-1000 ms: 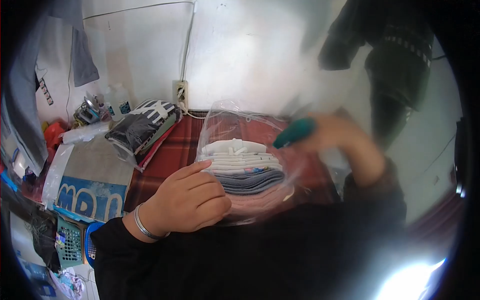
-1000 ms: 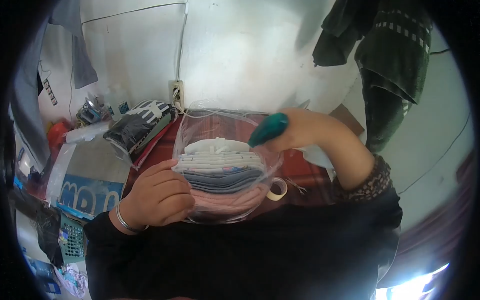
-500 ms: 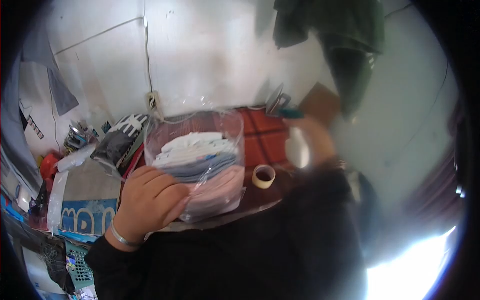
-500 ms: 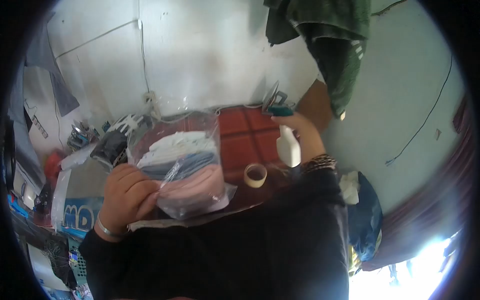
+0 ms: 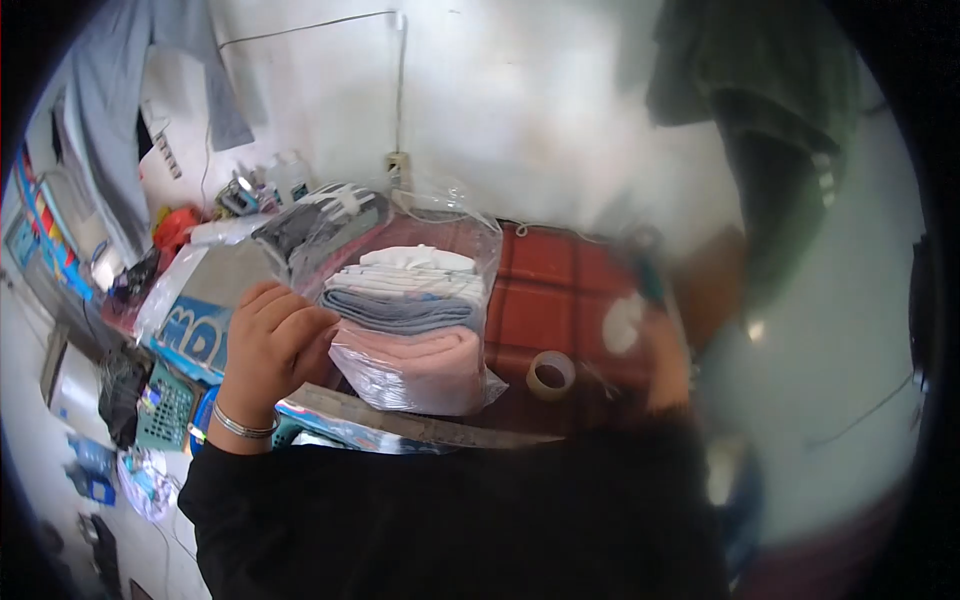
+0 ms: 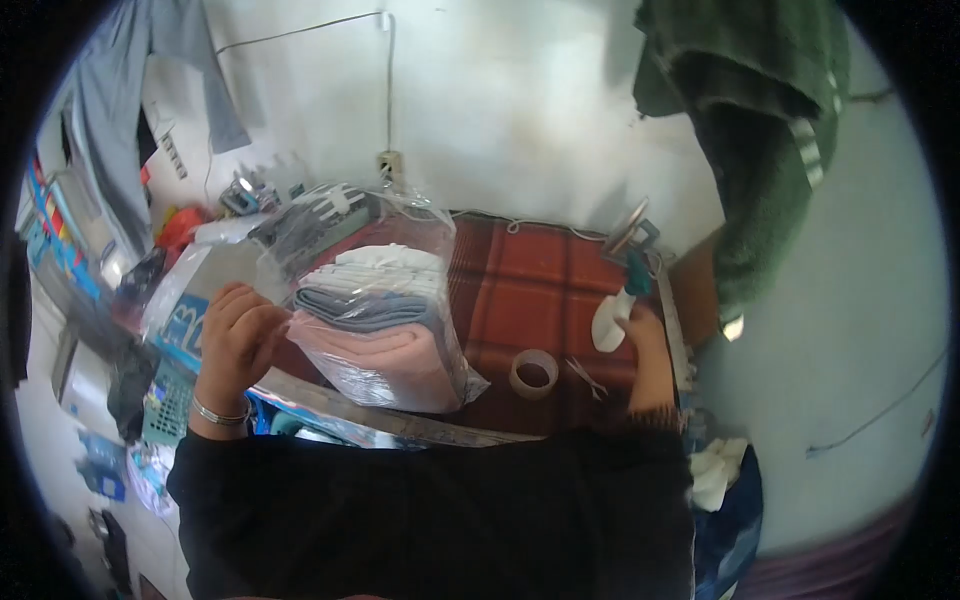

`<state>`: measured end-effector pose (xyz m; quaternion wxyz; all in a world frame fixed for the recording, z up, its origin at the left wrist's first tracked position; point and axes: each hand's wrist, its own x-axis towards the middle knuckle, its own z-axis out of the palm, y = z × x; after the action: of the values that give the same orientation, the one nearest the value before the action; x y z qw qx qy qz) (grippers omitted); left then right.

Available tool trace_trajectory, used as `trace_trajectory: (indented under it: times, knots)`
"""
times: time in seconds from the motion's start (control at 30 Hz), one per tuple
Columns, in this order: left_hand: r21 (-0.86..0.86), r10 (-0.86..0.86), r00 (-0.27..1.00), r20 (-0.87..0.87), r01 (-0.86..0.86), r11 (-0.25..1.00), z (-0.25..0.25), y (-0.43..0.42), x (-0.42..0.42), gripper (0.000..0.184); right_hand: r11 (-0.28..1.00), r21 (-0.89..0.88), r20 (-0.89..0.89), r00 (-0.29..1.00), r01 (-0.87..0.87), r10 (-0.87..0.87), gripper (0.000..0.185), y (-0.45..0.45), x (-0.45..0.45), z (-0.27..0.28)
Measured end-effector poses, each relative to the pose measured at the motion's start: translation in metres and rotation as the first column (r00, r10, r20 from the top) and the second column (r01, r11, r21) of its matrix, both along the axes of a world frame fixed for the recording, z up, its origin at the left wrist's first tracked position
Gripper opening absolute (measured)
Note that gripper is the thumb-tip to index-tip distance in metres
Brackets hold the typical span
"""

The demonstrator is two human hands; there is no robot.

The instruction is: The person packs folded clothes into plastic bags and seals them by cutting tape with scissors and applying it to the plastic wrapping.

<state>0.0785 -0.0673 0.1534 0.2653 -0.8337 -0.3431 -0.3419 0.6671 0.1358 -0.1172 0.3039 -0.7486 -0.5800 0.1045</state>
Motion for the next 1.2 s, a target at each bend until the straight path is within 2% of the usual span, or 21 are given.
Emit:
trace_trajectory:
  times: [0.07, 0.1, 0.17, 0.23, 0.3, 0.33, 0.4, 0.43, 0.5, 0.53, 0.6, 0.63, 0.77, 0.83, 0.9, 0.93, 1.03, 1.07, 1.13, 1.17, 1.2]
  knots:
    - [-0.008, 0.029, 0.999, 0.018, -0.028, 1.0, -0.001, 0.0, -0.005, 0.015, 0.991, -0.136, -0.023, 1.0, -0.006, 0.003, 0.053, -0.047, -0.02, 0.059]
    - [-0.007, 0.01, 1.0, 0.012, -0.01, 1.0, 0.001, 0.0, -0.005, 0.015, 0.993, -0.112, -0.125, 0.992, -0.039, 0.025, 0.051, -0.084, -0.063, 0.105]
    - [0.002, -0.021, 1.0, 0.007, 0.021, 1.0, 0.001, 0.005, -0.005, 0.016, 0.946, 0.123, -0.198, 0.926, -0.301, 0.321, 0.047, -0.113, -0.123, 0.167]
    - [-0.02, -0.06, 0.998, -0.015, 0.06, 0.998, 0.009, 0.013, -0.002, 0.015, 0.696, 0.443, -0.076, 0.75, -0.565, 0.657, 0.051, -0.14, -0.188, 0.226]
    - [-0.05, -0.129, 0.991, -0.018, 0.128, 0.991, 0.015, 0.027, -0.006, 0.02, 0.475, 0.439, 0.468, 0.646, -0.762, 0.603, 0.061, -0.148, -0.236, 0.275]
    - [-0.048, -0.143, 0.989, -0.029, 0.142, 0.989, 0.019, 0.035, -0.01, 0.02, 0.485, 0.449, 0.463, 0.66, -0.75, 0.592, 0.061, -0.146, -0.257, 0.285]
    - [-0.2, -0.229, 0.974, 0.004, 0.225, 0.954, 0.03, 0.051, -0.022, 0.03, 0.394, 0.341, 0.532, 0.521, -0.854, 0.668, 0.052, -0.138, -0.287, 0.303]
    - [-0.192, -0.242, 0.97, -0.004, 0.236, 0.952, 0.028, 0.061, -0.033, 0.03, 0.402, 0.35, 0.535, 0.533, -0.846, 0.655, 0.052, -0.124, -0.289, 0.305]
    - [-0.287, -0.227, 0.974, 0.0, 0.217, 0.933, 0.02, 0.085, -0.062, 0.037, 0.436, -0.134, 0.484, 0.325, -0.89, 0.812, 0.039, -0.097, -0.285, 0.306]
    - [-0.274, -0.241, 0.971, -0.005, 0.23, 0.934, 0.018, 0.093, -0.073, 0.037, 0.452, -0.126, 0.495, 0.338, -0.883, 0.8, 0.039, -0.1, -0.286, 0.31]
    - [-0.287, -0.143, 0.988, -0.065, 0.119, 0.95, 0.008, 0.099, -0.092, 0.032, 0.683, -0.007, 0.406, 0.622, -0.731, 0.67, 0.027, -0.113, -0.288, 0.315]
    - [-0.296, -0.121, 0.989, -0.079, 0.093, 0.951, 0.007, 0.099, -0.096, 0.022, 0.693, -0.006, 0.416, 0.628, -0.721, 0.658, 0.027, -0.115, -0.283, 0.314]
    - [-0.238, -0.156, 0.987, -0.034, 0.144, 0.961, 0.005, 0.097, -0.11, 0.015, 0.714, 0.019, 0.267, 0.692, -0.7, 0.671, 0.022, -0.141, -0.276, 0.317]
    - [-0.126, -0.336, 0.941, 0.047, 0.339, 0.932, 0.007, 0.091, -0.108, 0.014, 0.736, 0.006, 0.181, 0.725, -0.677, 0.665, 0.018, -0.155, -0.278, 0.31]
    - [-0.149, -0.394, 0.909, 0.133, 0.412, 0.899, -0.001, 0.093, -0.107, 0.015, 0.713, 0.243, 0.071, 0.745, -0.658, 0.664, 0.01, -0.162, -0.278, 0.291]
    - [-0.163, -0.441, 0.872, 0.214, 0.477, 0.864, -0.006, 0.092, -0.107, 0.017, 0.721, 0.231, 0.063, 0.749, -0.654, 0.659, 0.01, -0.163, -0.281, 0.285]
    - [-0.214, -0.374, 0.913, 0.165, 0.404, 0.89, -0.01, 0.095, -0.11, 0.016, 0.813, 0.286, 0.233, 0.86, -0.506, 0.453, 0.009, -0.17, -0.291, 0.277]
    - [-0.226, -0.377, 0.911, 0.169, 0.408, 0.884, -0.012, 0.097, -0.109, 0.016, 0.82, 0.276, 0.226, 0.863, -0.502, 0.452, 0.009, -0.173, -0.297, 0.273]
    - [-0.156, -0.231, 0.969, 0.091, 0.243, 0.957, -0.016, 0.105, -0.105, 0.014, 0.728, 0.521, 0.419, 0.877, -0.445, 0.236, 0.014, -0.174, -0.309, 0.265]
    - [-0.121, -0.207, 0.974, 0.095, 0.217, 0.969, -0.019, 0.109, -0.103, 0.013, 0.646, 0.605, 0.586, 0.809, -0.465, 0.033, 0.016, -0.174, -0.317, 0.259]
    - [-0.119, -0.205, 0.973, 0.102, 0.217, 0.969, -0.022, 0.113, -0.101, 0.013, 0.582, 0.635, 0.623, 0.782, -0.509, 0.004, 0.017, -0.179, -0.327, 0.253]
